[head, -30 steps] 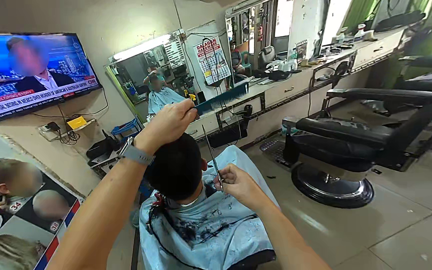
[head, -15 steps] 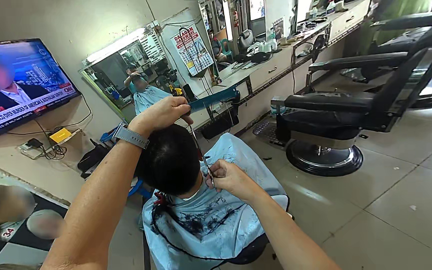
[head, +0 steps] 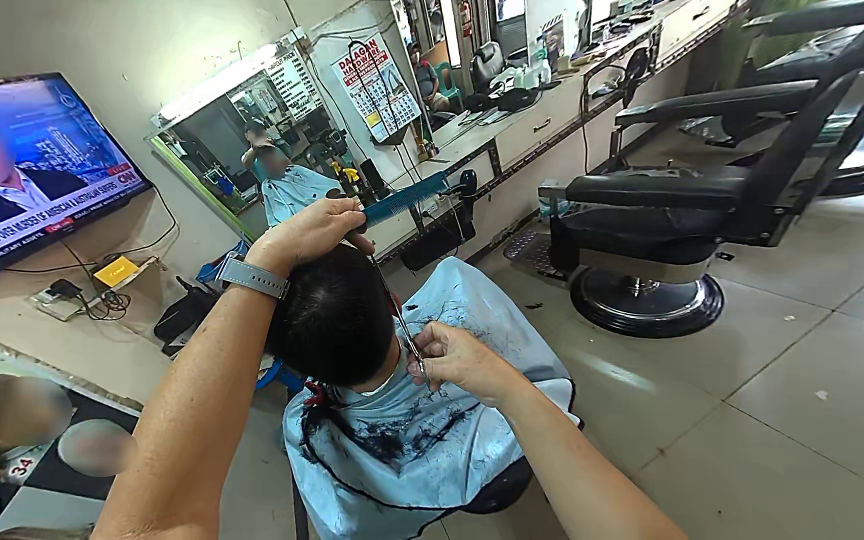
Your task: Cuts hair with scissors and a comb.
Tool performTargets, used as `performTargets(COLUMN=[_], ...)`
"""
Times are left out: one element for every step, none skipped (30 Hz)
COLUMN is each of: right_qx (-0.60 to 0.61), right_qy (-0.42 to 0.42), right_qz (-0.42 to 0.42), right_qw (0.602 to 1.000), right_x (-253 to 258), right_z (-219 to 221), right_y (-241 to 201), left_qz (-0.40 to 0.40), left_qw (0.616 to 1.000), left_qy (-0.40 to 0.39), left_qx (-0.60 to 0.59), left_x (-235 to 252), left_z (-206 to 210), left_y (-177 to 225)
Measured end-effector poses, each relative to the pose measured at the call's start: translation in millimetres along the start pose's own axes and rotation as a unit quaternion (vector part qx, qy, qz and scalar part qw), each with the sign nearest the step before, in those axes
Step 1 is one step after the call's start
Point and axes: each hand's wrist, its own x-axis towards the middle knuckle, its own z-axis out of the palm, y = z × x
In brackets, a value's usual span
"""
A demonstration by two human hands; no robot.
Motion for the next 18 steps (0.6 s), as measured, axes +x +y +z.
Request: performTargets(right_qx=[0.001, 0.002, 0.002, 0.002, 0.001, -0.004, -0.012, -0.021, -0.028, -0.033, -0.034, -0.030, -0.024, -0.021, -0.021, -0.026, -0.039, -0.049], right_qy=[-0.006, -0.011, -0.016, -0.019, -0.025, -0.031, -0.035, -0.036, -0.034, -0.030, -0.026, -0.022, -0.019, -0.017, -0.015, -0.015, -0.016, -0.015], right_qz=[0.000, 0.000, -0.001, -0.004, -0.009, -0.018, -0.025, -0.030, -0.034, -0.035, -0.035, -0.034, -0.030, -0.028, -0.030, -0.034, -0.038, -0.041], right_qw=[1.000, 1.000, 1.000, 1.000, 1.000, 0.999, 0.999, 0.999, 0.998, 0.998, 0.998, 0.999, 0.999, 0.999, 0.999, 0.999, 0.998, 0.998], right_x=[0, 0, 0, 0, 1, 2, 3, 4, 5, 5, 6, 5, 4, 4, 3, 4, 4, 4], right_z=[-1, -3, -4, -4, -5, -6, -7, -7, -7, -7, -6, -5, -4, -3, -2, -2, -1, 0], right_y=[1, 2, 3, 4, 5, 8, 10, 11, 13, 14, 15, 16, 16, 16, 16, 16, 16, 17], left_qz=[0.001, 0.002, 0.006, 0.008, 0.006, 0.004, 0.003, 0.002, 0.002, -0.001, -0.004, -0.004, -0.001, 0.003, 0.005, 0.009, 0.014, 0.017], left_qw=[1.000, 1.000, 1.000, 1.000, 1.000, 1.000, 1.000, 0.999, 0.999, 0.999, 0.999, 0.999, 0.999, 0.999, 0.999, 0.999, 0.999, 0.999], left_qy=[0.000, 0.000, 0.000, 0.000, 0.000, 0.000, -0.001, -0.001, -0.002, -0.002, -0.002, -0.002, -0.001, 0.000, 0.001, 0.002, 0.002, 0.001], left_qx=[-0.002, -0.006, -0.012, -0.015, -0.018, -0.024, -0.029, -0.032, -0.033, -0.036, -0.038, -0.040, -0.041, -0.042, -0.044, -0.046, -0.048, -0.050], left_x=[0, 0, 0, 0, 0, -1, -1, -1, -1, -1, -2, -2, -2, -2, -3, -3, -3, -4], left_z=[0, 1, 1, 2, 2, 2, 2, 2, 2, 2, 2, 2, 2, 2, 2, 2, 2, 1], left_y=[-1, -2, -4, -4, -4, -4, -4, -4, -4, -3, -3, -2, -2, -3, -3, -4, -4, -4])
